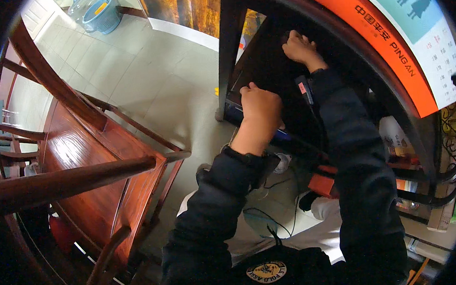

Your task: The person clears items from a small metal shelf, then wipes the shelf surface and each item with a cloth. They handle a snack bag, a cloth, a notebook, a teapot, a glass pitcher, and several cups, wiping each before placing them back on the shelf.

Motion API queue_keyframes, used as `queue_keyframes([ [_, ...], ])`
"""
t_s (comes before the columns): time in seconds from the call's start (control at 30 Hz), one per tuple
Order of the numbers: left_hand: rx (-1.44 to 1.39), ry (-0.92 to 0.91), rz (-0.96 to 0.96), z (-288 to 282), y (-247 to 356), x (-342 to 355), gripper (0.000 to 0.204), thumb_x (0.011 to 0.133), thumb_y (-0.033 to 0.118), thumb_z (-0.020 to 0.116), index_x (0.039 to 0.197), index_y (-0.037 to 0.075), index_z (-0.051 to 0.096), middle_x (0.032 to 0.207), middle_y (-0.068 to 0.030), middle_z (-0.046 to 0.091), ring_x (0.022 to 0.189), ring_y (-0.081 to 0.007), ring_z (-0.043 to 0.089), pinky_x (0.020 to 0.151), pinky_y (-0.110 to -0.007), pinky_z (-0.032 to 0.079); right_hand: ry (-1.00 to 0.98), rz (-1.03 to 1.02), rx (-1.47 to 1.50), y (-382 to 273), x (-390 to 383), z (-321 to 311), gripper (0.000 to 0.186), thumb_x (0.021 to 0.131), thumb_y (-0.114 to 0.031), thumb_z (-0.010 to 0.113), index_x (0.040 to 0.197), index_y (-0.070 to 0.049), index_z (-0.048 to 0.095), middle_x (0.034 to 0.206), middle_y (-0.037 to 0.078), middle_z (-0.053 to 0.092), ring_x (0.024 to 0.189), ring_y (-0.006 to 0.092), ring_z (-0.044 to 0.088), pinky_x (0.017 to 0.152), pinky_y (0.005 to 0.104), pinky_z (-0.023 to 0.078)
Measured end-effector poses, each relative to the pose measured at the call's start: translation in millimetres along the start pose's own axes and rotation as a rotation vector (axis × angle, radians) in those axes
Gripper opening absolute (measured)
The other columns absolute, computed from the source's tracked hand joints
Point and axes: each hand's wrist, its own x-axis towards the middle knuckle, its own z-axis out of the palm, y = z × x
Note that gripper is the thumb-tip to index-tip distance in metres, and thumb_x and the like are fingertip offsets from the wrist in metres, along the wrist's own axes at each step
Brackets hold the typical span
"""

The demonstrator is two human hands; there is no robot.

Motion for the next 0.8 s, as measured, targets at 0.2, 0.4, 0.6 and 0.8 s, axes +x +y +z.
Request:
queue_keyframes([
  [0.2,0.02,0.039,-0.005,8,1,1,0.064,0.061,0.046,0.077,0.112,0.009,0.065,0.127,-0.0269,0.049,0.126,-0.0347,0.043,0.093,-0.043,0.035,0.093,-0.127,-0.039,-20,16,7,0.051,0.084,-0.033,0.048,0.126,-0.006,0.037,0.133,0.024,0.042,0.126,0.0405,0.036,0.102,0.0537,0.025],
  [0.4,0.001,0.092,-0.05,14,1,2,0.064,0.062,0.045,0.077,0.113,0.008,0.064,0.128,-0.0283,0.047,0.126,-0.0348,0.043,0.096,-0.044,0.034,0.034,-0.193,-0.076,-37,24,-3,0.046,0.085,-0.028,0.047,0.126,-0.01,0.037,0.133,0.019,0.044,0.126,0.0364,0.037,0.101,0.0521,0.026],
  [0.6,-0.028,0.028,-0.006,8,1,2,0.061,0.063,0.042,0.076,0.112,0.007,0.064,0.128,-0.0286,0.048,0.124,-0.0365,0.044,0.095,-0.046,0.035,0.016,-0.228,0.006,-32,21,-10,0.04,0.084,-0.023,0.048,0.122,-0.012,0.041,0.131,0.018,0.046,0.126,0.0336,0.037,0.1,0.0496,0.028],
  [0.8,0.006,0.086,-0.041,10,6,3,0.051,0.067,0.036,0.074,0.109,0.009,0.066,0.124,-0.0231,0.054,0.122,-0.0381,0.046,0.095,-0.049,0.036,0.009,-0.289,-0.022,-31,4,-9,0.045,0.082,-0.018,0.048,0.126,-0.011,0.04,0.132,0.013,0.046,0.126,0.0311,0.039,0.099,0.0499,0.029],
])
